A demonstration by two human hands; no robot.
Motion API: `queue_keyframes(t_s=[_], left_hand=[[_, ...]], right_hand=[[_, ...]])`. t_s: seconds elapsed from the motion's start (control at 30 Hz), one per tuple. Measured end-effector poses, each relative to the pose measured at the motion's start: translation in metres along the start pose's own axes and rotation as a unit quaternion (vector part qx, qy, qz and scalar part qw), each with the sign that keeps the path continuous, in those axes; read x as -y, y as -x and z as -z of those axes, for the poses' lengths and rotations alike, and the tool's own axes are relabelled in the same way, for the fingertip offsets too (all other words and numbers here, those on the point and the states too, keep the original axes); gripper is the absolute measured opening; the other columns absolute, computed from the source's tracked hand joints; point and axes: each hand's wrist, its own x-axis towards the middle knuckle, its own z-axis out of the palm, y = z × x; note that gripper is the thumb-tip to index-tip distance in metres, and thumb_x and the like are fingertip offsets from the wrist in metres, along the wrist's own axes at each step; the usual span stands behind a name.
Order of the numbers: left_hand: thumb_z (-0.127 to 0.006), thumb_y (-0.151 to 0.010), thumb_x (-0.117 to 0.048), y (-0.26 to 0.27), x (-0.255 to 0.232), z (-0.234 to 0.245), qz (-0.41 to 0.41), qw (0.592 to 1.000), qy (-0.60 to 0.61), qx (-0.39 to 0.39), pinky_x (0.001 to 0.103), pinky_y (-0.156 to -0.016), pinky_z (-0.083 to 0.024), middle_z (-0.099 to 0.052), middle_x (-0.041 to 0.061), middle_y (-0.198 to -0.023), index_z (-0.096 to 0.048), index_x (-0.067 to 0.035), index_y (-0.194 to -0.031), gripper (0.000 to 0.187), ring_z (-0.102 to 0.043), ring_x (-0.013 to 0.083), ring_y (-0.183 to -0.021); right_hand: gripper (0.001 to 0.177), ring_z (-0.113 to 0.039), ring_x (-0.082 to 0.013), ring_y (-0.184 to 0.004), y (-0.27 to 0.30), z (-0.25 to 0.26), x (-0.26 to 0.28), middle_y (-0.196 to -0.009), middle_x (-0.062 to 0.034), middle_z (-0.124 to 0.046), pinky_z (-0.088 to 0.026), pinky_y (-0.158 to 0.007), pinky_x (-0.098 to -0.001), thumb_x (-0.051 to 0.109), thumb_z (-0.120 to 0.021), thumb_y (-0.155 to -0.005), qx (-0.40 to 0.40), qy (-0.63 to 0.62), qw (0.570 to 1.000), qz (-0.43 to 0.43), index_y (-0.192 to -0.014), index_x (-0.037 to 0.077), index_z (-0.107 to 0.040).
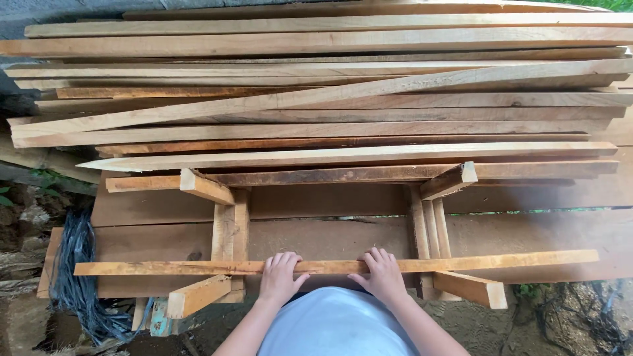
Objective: The recorder is sorting and arranging long wooden planks on a rack in a workshop area.
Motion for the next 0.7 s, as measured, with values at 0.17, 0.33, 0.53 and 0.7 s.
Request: queue_keyframes(t_s=[0.17,0.33,0.53,0.7], left_hand=[[-0.071,-0.089,-0.058,-0.013,-0.007,0.011,0.02,0.999,-0.015,0.024,0.041,-0.101,-0.044,-0.064,0.0,-0.11,-0.068,-0.016,-0.11,0.047,-0.06,0.0205,-0.106],[-0.065,-0.096,-0.051,-0.058,0.005,0.006,0.076,0.991,-0.008,0.108,0.04,-0.101,-0.049,-0.069,0.0,-0.094,-0.071,-0.016,-0.084,0.038,-0.066,0.018,-0.091],[-0.071,-0.089,-0.047,-0.149,0.021,0.035,-0.042,0.978,-0.073,-0.19,0.046,-0.102,-0.048,-0.065,-0.001,-0.126,-0.064,-0.024,-0.126,0.044,-0.058,0.0222,-0.125],[-0.078,-0.082,-0.047,-0.185,0.027,0.067,-0.018,0.955,-0.206,-0.214,0.049,-0.116,-0.034,-0.061,0.0,-0.137,-0.056,-0.022,-0.14,0.066,-0.051,0.0223,-0.133]], right_hand=[[0.047,-0.057,-0.0198,-0.09,-0.017,0.027,0.004,-0.094,-0.0005,-0.061,-0.045,-0.086,-0.0334,0.06,-0.076,-0.083,0.034,-0.059,0.998,-0.005,-0.093,0.016,-0.066],[0.03,-0.068,-0.0169,-0.087,-0.06,0.016,-0.029,-0.093,0.0007,-0.073,-0.054,-0.093,-0.038,0.046,-0.069,-0.092,0.074,-0.114,0.988,-0.068,-0.092,0.016,-0.074],[0.043,-0.057,-0.0228,-0.118,-0.143,0.057,-0.054,-0.126,0.0042,-0.061,-0.045,-0.103,-0.042,0.043,-0.077,-0.083,-0.238,0.059,0.969,-0.017,-0.121,0.026,-0.066],[0.07,-0.054,-0.0229,-0.126,-0.183,0.062,-0.076,-0.127,0.0025,-0.062,-0.034,-0.118,-0.0494,0.045,-0.082,-0.068,-0.249,0.178,0.952,0.02,-0.133,0.027,-0.063]])
